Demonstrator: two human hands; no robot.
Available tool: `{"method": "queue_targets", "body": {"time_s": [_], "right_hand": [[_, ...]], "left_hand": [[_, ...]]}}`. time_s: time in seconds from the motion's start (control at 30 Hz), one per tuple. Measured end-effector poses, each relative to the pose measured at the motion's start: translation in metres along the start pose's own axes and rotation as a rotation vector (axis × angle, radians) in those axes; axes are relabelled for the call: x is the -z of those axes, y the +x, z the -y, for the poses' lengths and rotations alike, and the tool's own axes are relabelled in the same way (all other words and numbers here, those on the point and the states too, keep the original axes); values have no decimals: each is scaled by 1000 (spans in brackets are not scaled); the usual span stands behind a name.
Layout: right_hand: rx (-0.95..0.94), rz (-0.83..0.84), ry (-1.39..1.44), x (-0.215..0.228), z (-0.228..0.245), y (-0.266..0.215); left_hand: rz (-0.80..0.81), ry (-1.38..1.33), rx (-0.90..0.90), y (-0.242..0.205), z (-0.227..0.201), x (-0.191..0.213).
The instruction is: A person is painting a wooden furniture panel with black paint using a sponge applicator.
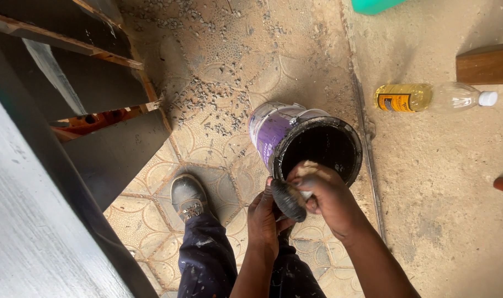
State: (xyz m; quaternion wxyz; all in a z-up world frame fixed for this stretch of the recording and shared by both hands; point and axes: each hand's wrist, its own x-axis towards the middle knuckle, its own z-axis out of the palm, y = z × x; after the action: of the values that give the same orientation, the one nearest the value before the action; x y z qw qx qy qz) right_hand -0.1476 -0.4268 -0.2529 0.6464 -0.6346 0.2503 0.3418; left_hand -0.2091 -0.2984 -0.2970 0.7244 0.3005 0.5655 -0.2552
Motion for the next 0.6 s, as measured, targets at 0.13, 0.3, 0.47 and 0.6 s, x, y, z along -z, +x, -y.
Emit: {"method": "queue_targets", "body": {"time_s": [0.13,0.3,0.47,0.6], "right_hand": [[23,91,495,14,-10,-1],[45,-96,318,23,-20,7],[46,-133,293,24,-27,22],[45,298,511,33,-19,3]], "left_hand": [[10,11,-18,-3,-4,-2],[19,-24,-2,-4,-2,-1],[51,-45,-33,2,6,2],[82,-66,-46,3,16,11]]}}
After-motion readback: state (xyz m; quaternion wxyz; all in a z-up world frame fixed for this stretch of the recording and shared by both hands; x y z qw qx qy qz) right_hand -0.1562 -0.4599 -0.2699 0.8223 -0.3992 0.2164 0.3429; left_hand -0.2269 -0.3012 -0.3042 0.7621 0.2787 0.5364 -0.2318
